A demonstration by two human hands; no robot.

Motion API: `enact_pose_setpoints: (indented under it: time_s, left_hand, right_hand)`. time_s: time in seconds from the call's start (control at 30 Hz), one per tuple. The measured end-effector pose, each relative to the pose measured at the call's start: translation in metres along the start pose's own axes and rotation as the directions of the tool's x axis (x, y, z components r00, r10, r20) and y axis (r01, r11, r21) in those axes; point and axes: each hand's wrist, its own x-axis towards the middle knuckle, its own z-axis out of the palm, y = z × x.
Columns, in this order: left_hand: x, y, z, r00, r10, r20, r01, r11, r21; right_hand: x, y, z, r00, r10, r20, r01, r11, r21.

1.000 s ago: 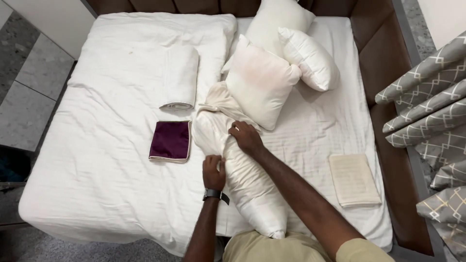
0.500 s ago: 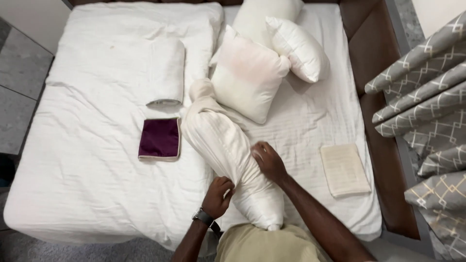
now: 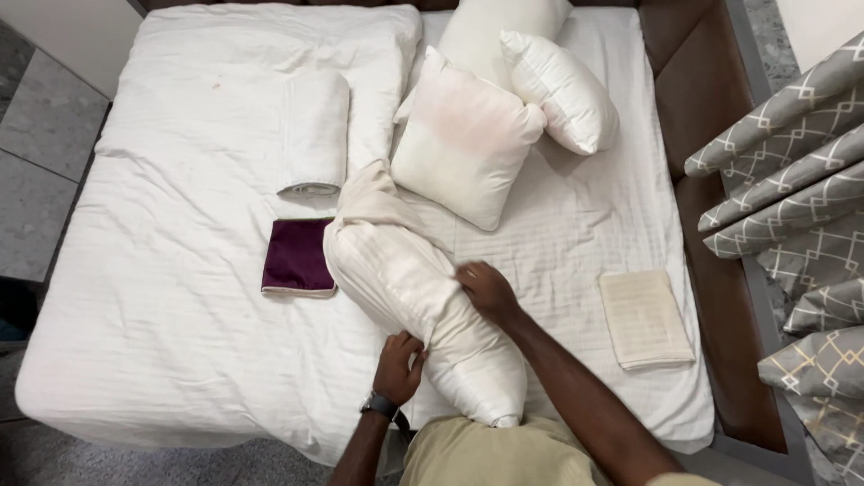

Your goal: The person removes a pillow from a pillowcase, folds the empty case, and places it on the bed. They then pick up a pillow and a new pillowcase, insert the pillow into the case, and smooth the fabric to fit it properly.

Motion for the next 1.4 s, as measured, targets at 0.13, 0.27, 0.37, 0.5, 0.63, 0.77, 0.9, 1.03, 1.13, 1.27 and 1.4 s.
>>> enact_pose_setpoints:
  time_s: [0.13, 0.27, 0.37, 0.5, 0.63, 0.77, 0.9, 1.03, 1.13, 1.27, 1.4]
  left_hand:
    - [-0.008, 0.000, 0.003, 0.998, 0.022, 0.056, -0.020, 0.999, -0.037]
    - [0.001, 0.010, -0.002, 0.977, 0.138, 0.160, -0.121, 0.986, -0.113]
    - [0.012, 0.012, -0.005, 0.919, 0.156, 0.363, -0.123, 0.986, -0.113]
    - [0.016, -0.013, 0.011, 0.805, 0.175, 0.567, -0.129, 0.984, -0.120]
    - [0.027, -0.021, 0.006, 0.827, 0.200, 0.525, -0.146, 0.979, -0.145]
    - [0.036, -0.012, 0.005, 0.898, 0.223, 0.380, -0.187, 0.974, -0.130]
    - [0.036, -0.021, 0.011, 0.950, 0.138, 0.281, -0.102, 0.985, -0.138]
    - [0.035, -0.062, 0.023, 0.972, 0.119, 0.203, -0.089, 0.985, -0.151]
    - [0.037, -0.045, 0.033, 0.980, 0.012, 0.198, 0.036, 0.970, -0.240]
    - [0.059, -0.089, 0.054, 0.985, -0.102, 0.137, 0.149, 0.906, -0.395]
    - [0.076, -0.130, 0.053, 0.897, -0.439, 0.042, 0.428, 0.843, -0.325]
  right_hand:
    - [-0.076, 0.018, -0.013, 0.992, 0.110, 0.057, -0.111, 0.993, 0.024]
    - [-0.113, 0.035, -0.015, 0.965, 0.261, 0.036, -0.263, 0.962, 0.074]
    - [-0.127, 0.072, 0.016, 0.861, 0.505, 0.065, -0.506, 0.834, 0.220]
    - [-0.137, 0.124, 0.060, 0.538, 0.751, 0.383, -0.838, 0.424, 0.344]
    - [-0.126, 0.120, 0.077, 0.425, 0.608, 0.670, -0.899, 0.201, 0.388]
    - [-0.123, 0.133, 0.100, 0.493, 0.517, 0.699, -0.869, 0.318, 0.378]
    - [-0.119, 0.167, 0.118, 0.652, 0.541, 0.532, -0.750, 0.360, 0.554]
    - [-0.067, 0.094, 0.013, 0.742, 0.670, 0.039, -0.392, 0.385, 0.835]
    - [-0.027, 0.036, -0.060, 0.855, 0.517, -0.042, -0.248, 0.478, 0.843]
    - [-0.013, -0.054, -0.116, 0.906, 0.237, -0.350, -0.103, 0.927, 0.360]
    - [-0.064, -0.048, -0.071, 0.861, 0.307, -0.405, -0.188, 0.933, 0.308]
